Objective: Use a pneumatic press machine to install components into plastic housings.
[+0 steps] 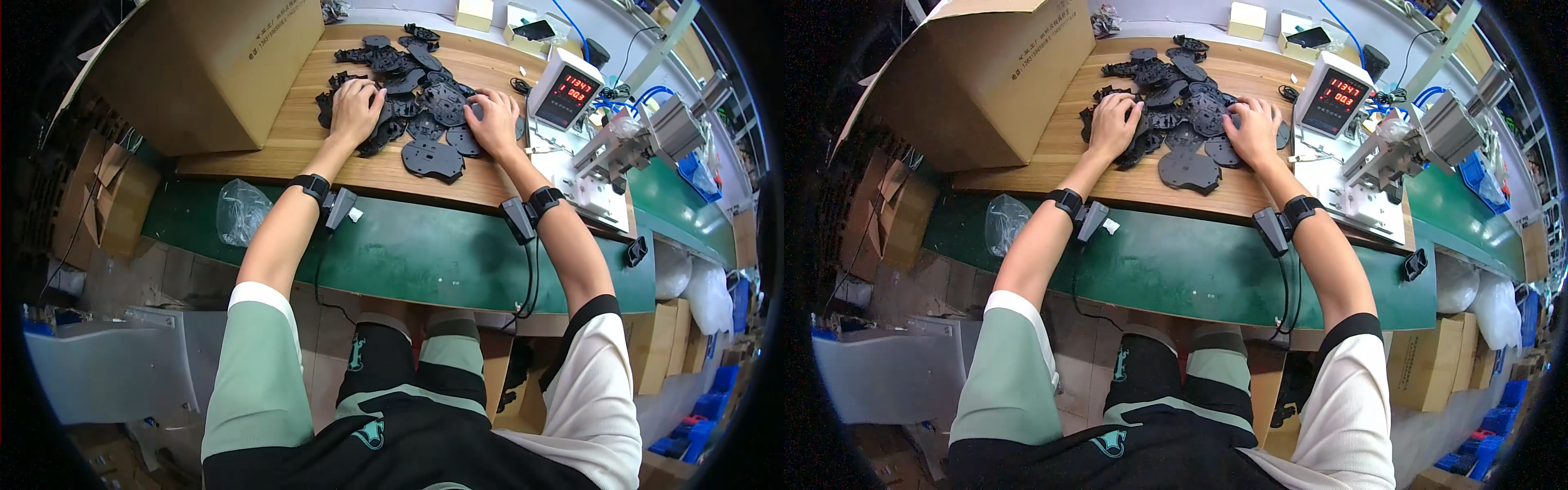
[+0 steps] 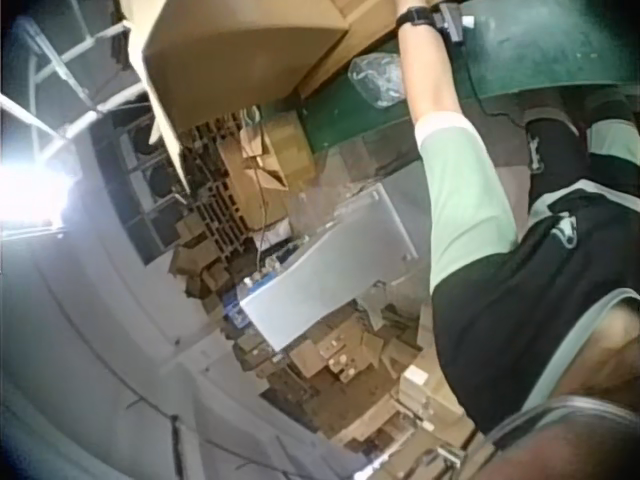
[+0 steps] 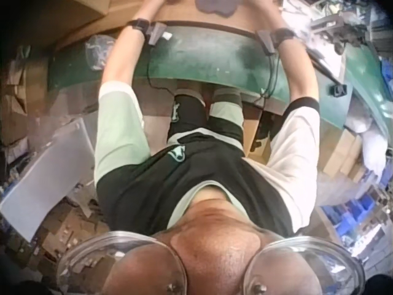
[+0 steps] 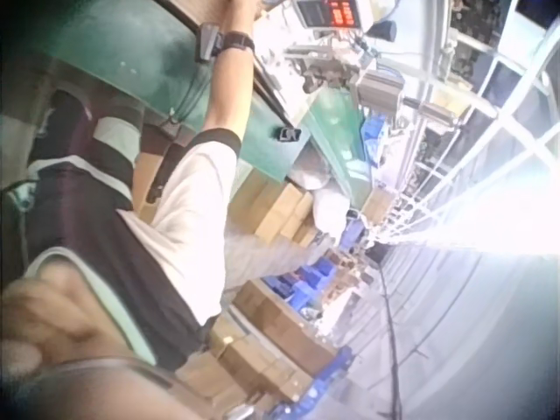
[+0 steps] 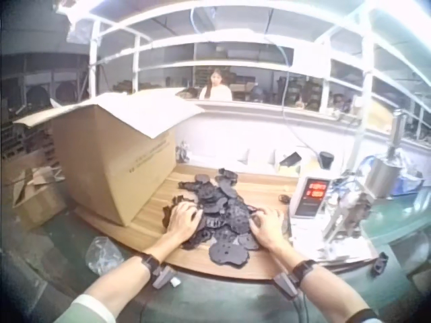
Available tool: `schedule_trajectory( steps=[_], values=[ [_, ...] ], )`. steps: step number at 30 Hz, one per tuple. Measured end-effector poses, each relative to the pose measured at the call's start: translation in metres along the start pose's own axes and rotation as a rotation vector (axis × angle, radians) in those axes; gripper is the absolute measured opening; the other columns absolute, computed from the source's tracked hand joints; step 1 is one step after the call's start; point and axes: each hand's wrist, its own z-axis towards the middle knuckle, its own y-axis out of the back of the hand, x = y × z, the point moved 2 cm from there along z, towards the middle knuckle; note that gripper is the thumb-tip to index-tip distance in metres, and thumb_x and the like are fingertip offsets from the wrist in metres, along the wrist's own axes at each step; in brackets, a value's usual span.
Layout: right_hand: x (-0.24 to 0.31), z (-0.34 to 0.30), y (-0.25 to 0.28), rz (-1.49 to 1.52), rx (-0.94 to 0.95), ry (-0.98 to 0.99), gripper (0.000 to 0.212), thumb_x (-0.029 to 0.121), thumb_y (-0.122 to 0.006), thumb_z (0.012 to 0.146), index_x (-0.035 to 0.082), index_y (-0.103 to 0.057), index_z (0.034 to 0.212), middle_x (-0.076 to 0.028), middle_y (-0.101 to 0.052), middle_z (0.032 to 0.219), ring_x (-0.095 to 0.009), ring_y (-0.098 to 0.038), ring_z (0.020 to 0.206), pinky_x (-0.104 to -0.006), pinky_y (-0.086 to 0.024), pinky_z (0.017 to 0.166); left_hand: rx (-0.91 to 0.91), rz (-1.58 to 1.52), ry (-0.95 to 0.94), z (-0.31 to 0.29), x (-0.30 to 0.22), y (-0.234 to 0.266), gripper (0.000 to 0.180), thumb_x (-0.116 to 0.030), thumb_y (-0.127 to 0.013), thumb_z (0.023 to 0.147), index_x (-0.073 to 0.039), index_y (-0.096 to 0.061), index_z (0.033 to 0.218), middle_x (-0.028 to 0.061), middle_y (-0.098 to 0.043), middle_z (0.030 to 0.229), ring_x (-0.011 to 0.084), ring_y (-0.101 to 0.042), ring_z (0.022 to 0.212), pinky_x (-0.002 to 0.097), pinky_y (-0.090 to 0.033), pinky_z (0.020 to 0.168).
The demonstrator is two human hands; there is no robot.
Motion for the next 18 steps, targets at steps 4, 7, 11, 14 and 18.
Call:
schedule_trajectory(
  steps=[4, 7, 11, 14, 18],
  values=[
    [0.011, 0.011, 0.008, 0.286, -0.12, -0.127, 0.019, 0.023, -0.072, 0.089, 0.008, -0.071, 0.101, -0.012, -0.072, 0.103, -0.034, -0.065, 0.105, -0.0464, -0.047, 0.095, -0.104, -0.202, 0.163, 0.014, 0.004, 0.019, 0.034, -0.036, -0.055, 0.104, -0.004, -0.057, 0.091, 0.0184, -0.068, 0.087, 0.0425, -0.065, 0.086, 0.0533, -0.048, 0.073],
    [0.014, -0.002, 0.036, 0.73, -0.267, -0.319, 0.017, 0.017, -0.067, 0.098, 0.002, -0.067, 0.107, -0.012, -0.072, 0.094, -0.02, -0.068, 0.082, -0.0317, -0.052, 0.072, -0.217, -0.198, 0.199, 0.021, -0.02, 0.049, 0.038, -0.044, -0.048, 0.107, -0.006, -0.05, 0.1, 0.0186, -0.064, 0.077, 0.0434, -0.064, 0.073, 0.052, -0.047, 0.062],
    [0.028, -0.047, 0.082, 0.872, -0.119, -0.28, 0.016, 0.013, -0.06, 0.103, 0.003, -0.067, 0.113, -0.008, -0.07, 0.091, -0.01, -0.061, 0.081, -0.0248, -0.048, 0.074, -0.424, -0.26, -0.155, 0.008, -0.076, 0.078, 0.035, -0.041, -0.056, 0.104, -0.006, -0.052, 0.101, 0.0094, -0.058, 0.084, 0.0312, -0.054, 0.073, 0.0447, -0.042, 0.068],
    [0.016, -0.08, 0.084, 0.604, 0.021, -0.26, 0.014, 0.009, -0.061, 0.1, 0.004, -0.071, 0.109, -0.011, -0.072, 0.096, -0.018, -0.068, 0.093, -0.0314, -0.051, 0.086, -0.314, -0.351, -0.3, -0.018, -0.14, 0.048, 0.032, -0.033, -0.07, 0.095, -0.007, -0.053, 0.1, 0.0064, -0.058, 0.094, 0.0257, -0.051, 0.081, 0.0393, -0.038, 0.076],
    [0.019, -0.108, 0.074, 0.224, -0.055, -0.132, 0.027, 0.014, -0.066, 0.095, 0.007, -0.068, 0.12, -0.019, -0.063, 0.125, -0.036, -0.061, 0.112, -0.0448, -0.048, 0.097, -0.13, -0.498, -0.283, -0.041, -0.191, 0.005, 0.037, -0.005, -0.072, 0.086, -0.008, -0.054, 0.118, 0.0094, -0.065, 0.107, 0.0301, -0.06, 0.1, 0.0409, -0.042, 0.087]
  ],
)
